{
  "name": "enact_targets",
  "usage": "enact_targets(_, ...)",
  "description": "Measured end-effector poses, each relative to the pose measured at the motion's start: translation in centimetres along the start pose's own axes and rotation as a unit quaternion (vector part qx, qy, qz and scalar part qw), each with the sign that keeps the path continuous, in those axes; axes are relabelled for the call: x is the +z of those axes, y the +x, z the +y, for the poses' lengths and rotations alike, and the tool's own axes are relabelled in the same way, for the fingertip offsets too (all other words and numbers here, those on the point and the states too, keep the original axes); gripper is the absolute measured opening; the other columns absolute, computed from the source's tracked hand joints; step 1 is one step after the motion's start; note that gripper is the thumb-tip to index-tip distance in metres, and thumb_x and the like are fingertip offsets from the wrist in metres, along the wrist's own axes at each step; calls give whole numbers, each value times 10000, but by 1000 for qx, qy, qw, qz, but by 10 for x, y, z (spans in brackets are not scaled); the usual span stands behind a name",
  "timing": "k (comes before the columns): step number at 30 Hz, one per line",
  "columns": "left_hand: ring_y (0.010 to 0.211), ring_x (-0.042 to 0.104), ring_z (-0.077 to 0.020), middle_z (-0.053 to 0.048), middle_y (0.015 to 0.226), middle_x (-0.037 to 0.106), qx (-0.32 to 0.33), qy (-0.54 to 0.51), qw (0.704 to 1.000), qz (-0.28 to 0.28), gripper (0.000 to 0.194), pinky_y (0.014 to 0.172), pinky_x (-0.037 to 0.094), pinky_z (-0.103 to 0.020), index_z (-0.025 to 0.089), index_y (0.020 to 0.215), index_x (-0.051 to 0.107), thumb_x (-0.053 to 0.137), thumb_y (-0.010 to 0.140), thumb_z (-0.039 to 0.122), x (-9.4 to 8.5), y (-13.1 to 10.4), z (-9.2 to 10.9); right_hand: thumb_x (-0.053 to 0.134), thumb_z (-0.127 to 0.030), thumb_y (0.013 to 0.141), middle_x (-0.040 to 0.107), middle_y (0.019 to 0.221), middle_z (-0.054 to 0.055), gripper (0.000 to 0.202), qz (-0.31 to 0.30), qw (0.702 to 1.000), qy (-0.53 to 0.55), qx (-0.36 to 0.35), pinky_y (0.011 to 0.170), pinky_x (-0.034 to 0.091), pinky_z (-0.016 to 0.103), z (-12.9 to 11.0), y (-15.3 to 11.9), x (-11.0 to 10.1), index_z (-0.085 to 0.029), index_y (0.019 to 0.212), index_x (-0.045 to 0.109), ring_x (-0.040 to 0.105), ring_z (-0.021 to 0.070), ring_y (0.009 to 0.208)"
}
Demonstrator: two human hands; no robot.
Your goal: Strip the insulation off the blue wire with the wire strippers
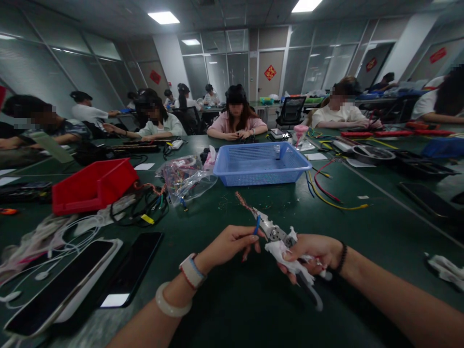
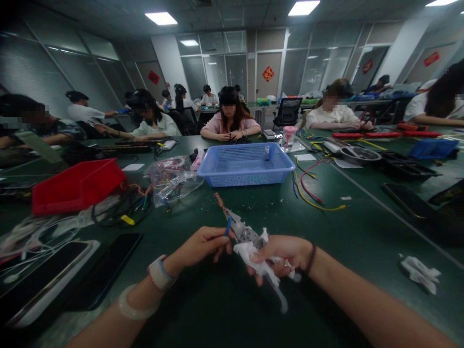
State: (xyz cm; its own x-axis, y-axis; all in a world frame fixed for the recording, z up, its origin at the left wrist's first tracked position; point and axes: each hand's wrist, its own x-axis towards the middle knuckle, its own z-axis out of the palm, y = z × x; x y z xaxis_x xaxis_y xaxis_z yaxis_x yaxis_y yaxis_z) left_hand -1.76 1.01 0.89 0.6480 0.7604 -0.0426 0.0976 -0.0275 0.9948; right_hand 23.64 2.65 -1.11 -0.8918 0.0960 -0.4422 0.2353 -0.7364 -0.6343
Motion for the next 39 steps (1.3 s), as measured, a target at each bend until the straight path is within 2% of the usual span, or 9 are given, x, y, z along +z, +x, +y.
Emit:
enact_targets(5,468,437,-62,-2,740,612,-5,45,993,110,293,455,372,-172,156,1108,595,485,925,358,-2,2,4,720,-298,746,702,782,42,309,100,991,-45,-80,256,339,101,-6,-7,11,-82,946,625,432,0,320)
enact_targets(10,544,486,-96,-13,730,618,17,162,972,169,291,507,375,-196,156,931,646,464,934,383,3,0,6,763,-236,696,696,970,102,424,94,991,-54,-84,521,588,245,-3,-8,8,-94,1060,601,690,151,600)
enact_targets(16,677,544,-133,-6,740,602,61,216,952,210,262,613,407,-221,172,918,653,444,943,328,4,-1,6,720,-233,745,650,1143,171,437,63,994,-30,-78,544,596,279,1,-6,3,-105,1138,577,710,194,690)
enact_targets(22,530,463,-96,27,684,547,60,140,942,301,271,506,374,-198,182,925,612,444,940,395,0,-1,4,668,-287,796,672,1104,169,391,65,994,-59,-67,554,580,243,3,-9,-3,-93,1127,590,702,160,658)
enact_targets(27,494,435,-95,44,637,509,47,115,938,324,304,474,341,-195,190,942,603,434,935,442,-3,0,1,671,-427,771,698,978,138,445,161,967,-166,-110,382,486,203,-4,-16,7,-97,1060,594,619,107,463)
enact_targets(30,531,438,-106,46,612,490,48,144,935,321,304,519,337,-202,188,933,623,430,940,423,-4,1,0,574,-478,838,688,797,67,436,349,865,-294,-208,371,456,208,-12,-21,12,-118,1084,572,545,82,399)
enact_targets(33,564,443,-118,47,592,455,40,159,940,300,316,547,333,-211,183,940,645,428,941,413,-2,1,-1,507,-413,883,668,850,71,369,510,681,-420,-317,492,528,270,-17,-26,8,-158,1149,537,618,139,560)
enact_targets(36,568,434,-121,48,598,431,23,157,951,264,323,543,324,-216,180,958,661,444,930,419,2,1,-2,496,-207,845,610,1139,126,360,583,477,-563,-341,743,561,382,-17,-29,2,-184,1204,507,643,238,923)
enact_targets(39,574,433,-118,49,605,421,20,151,962,225,324,553,325,-216,186,978,670,443,934,412,6,1,-4,475,-57,748,539,1281,123,524,607,366,-647,-282,845,539,414,-15,-29,0,-190,1254,471,604,264,1046)
